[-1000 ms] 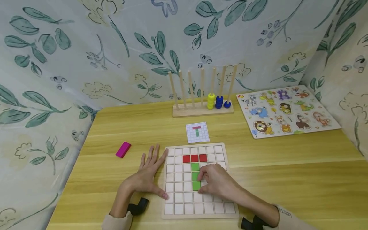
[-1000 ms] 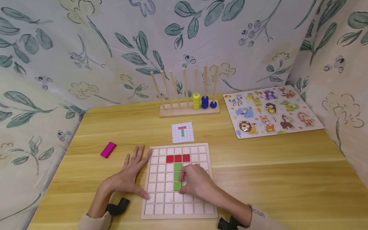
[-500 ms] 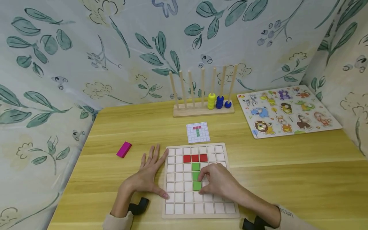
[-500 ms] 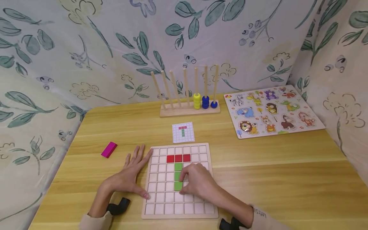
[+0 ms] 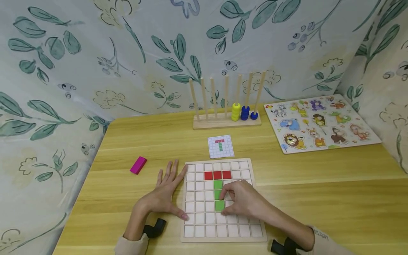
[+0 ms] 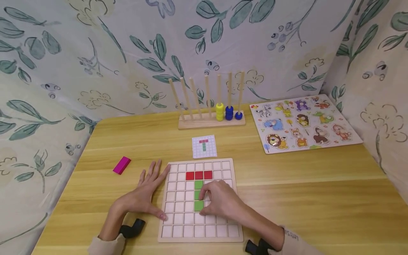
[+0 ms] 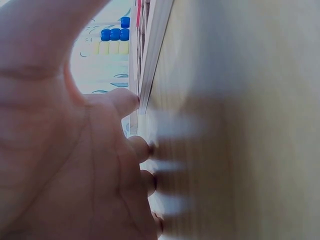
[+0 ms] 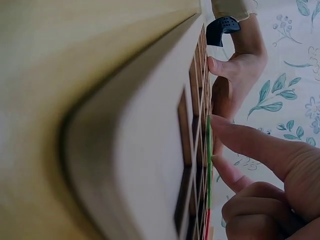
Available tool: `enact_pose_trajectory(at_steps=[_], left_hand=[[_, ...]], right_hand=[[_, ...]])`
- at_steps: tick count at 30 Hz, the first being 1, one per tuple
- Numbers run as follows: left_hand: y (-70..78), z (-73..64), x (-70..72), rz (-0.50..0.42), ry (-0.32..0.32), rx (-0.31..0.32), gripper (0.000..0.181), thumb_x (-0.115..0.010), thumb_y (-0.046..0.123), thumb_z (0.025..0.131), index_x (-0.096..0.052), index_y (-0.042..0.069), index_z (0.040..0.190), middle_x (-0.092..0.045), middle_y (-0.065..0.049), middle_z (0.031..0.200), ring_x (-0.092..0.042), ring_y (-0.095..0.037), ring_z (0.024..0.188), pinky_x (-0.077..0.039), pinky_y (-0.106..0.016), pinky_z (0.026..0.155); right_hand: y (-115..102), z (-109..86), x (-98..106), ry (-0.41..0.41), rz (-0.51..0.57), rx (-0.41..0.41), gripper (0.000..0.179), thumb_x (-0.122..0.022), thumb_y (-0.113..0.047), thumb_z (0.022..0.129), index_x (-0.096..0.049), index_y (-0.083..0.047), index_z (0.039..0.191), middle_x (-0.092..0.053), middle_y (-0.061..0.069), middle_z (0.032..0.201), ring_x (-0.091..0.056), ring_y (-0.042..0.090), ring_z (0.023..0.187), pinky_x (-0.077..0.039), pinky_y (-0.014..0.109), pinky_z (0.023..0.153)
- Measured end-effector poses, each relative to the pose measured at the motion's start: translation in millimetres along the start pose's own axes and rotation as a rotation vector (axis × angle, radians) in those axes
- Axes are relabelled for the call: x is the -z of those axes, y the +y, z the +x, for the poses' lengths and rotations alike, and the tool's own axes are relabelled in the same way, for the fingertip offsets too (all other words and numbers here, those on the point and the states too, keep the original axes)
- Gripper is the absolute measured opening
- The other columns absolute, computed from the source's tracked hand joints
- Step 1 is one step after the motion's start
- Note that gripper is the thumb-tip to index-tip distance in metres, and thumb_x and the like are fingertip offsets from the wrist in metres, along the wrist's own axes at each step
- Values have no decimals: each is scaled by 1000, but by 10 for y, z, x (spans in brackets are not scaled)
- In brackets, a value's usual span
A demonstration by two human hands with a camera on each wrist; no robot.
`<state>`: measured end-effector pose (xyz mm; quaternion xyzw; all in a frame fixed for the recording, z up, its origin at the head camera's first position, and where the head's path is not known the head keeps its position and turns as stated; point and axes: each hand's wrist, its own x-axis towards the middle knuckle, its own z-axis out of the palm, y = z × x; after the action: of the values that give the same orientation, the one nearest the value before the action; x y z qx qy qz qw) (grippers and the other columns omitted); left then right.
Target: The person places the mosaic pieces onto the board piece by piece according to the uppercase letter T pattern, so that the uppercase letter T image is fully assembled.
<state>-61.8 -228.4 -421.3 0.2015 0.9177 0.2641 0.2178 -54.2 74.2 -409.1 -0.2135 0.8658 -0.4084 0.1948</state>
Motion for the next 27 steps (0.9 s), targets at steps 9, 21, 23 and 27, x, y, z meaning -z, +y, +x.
enact_pose_trajectory(at_steps=[9, 21, 23, 27], left_hand=[[15, 4, -4, 12, 1, 1, 154, -99, 52, 58, 2, 15, 167, 25, -22, 170, 27, -44, 157, 16, -70, 123], [17, 11, -10, 13, 0, 3, 154, -99, 52, 58, 3, 16, 167, 27, -21, 170, 27, -43, 157, 16, -70, 123], [15, 9, -12, 16, 0, 6, 154, -99, 52, 57, 3, 15, 167, 27, -21, 170, 27, -43, 157, 17, -70, 123], [15, 8, -18, 22, -2, 8, 154, -99, 53, 58, 3, 15, 167, 26, -21, 170, 27, -44, 157, 17, -70, 123]], right_hand=[[60, 34, 32, -65, 32, 71, 30, -92, -9, 74, -82, -14, 101, -32, -12, 54, -29, 0, 54, -28, 17, 55], [108, 80, 65, -160, 110, 72, 24, -90, -7, 77, -85, -15, 99, -33, -10, 50, -27, 1, 51, -25, 15, 51], [111, 85, 62, -163, 109, 73, 24, -90, -7, 77, -85, -15, 99, -33, -10, 50, -27, 1, 50, -25, 15, 51], [117, 88, 67, -170, 103, 75, 24, -90, -8, 77, -85, -16, 98, -32, -11, 49, -26, 1, 50, -24, 15, 51]])
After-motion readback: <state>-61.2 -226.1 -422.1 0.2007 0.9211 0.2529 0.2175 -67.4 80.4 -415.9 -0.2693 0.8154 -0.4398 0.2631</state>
